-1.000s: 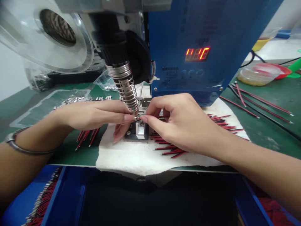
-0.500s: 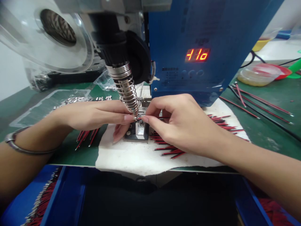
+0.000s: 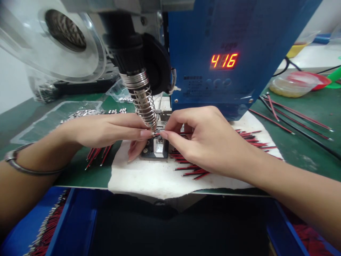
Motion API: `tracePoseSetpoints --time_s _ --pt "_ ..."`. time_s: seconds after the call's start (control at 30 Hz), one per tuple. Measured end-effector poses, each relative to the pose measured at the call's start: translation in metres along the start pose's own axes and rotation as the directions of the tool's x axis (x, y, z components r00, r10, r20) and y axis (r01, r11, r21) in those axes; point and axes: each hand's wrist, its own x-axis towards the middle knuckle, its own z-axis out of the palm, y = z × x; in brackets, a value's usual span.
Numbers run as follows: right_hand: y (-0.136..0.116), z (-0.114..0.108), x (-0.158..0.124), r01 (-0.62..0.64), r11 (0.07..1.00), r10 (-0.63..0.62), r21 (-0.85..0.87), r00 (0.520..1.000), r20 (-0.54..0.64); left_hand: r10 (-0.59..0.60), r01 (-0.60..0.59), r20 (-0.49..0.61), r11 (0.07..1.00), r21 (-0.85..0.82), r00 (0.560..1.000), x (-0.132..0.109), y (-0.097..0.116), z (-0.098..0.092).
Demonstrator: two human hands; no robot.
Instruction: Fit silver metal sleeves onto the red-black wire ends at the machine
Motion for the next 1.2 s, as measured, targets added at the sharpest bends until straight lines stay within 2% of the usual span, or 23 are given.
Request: tracePoseSetpoints --time_s 0.63,1.2 --pt "-0.0006 0.0001 -0.001 -0.026 0.999 0.026 0.026 1.0 0.004 0.022 -0.022 0.004 1.0 -0.015 1.0 -0.0002 -0.0011 -0.0002" --pt "0.0001 0.0014 -0.0003 0.037 0.999 -0.037 0.017 0.999 -0.003 0.057 -0.057 0.01 0.998 0.011 0.998 0.0021 -0.0037 -0.0007"
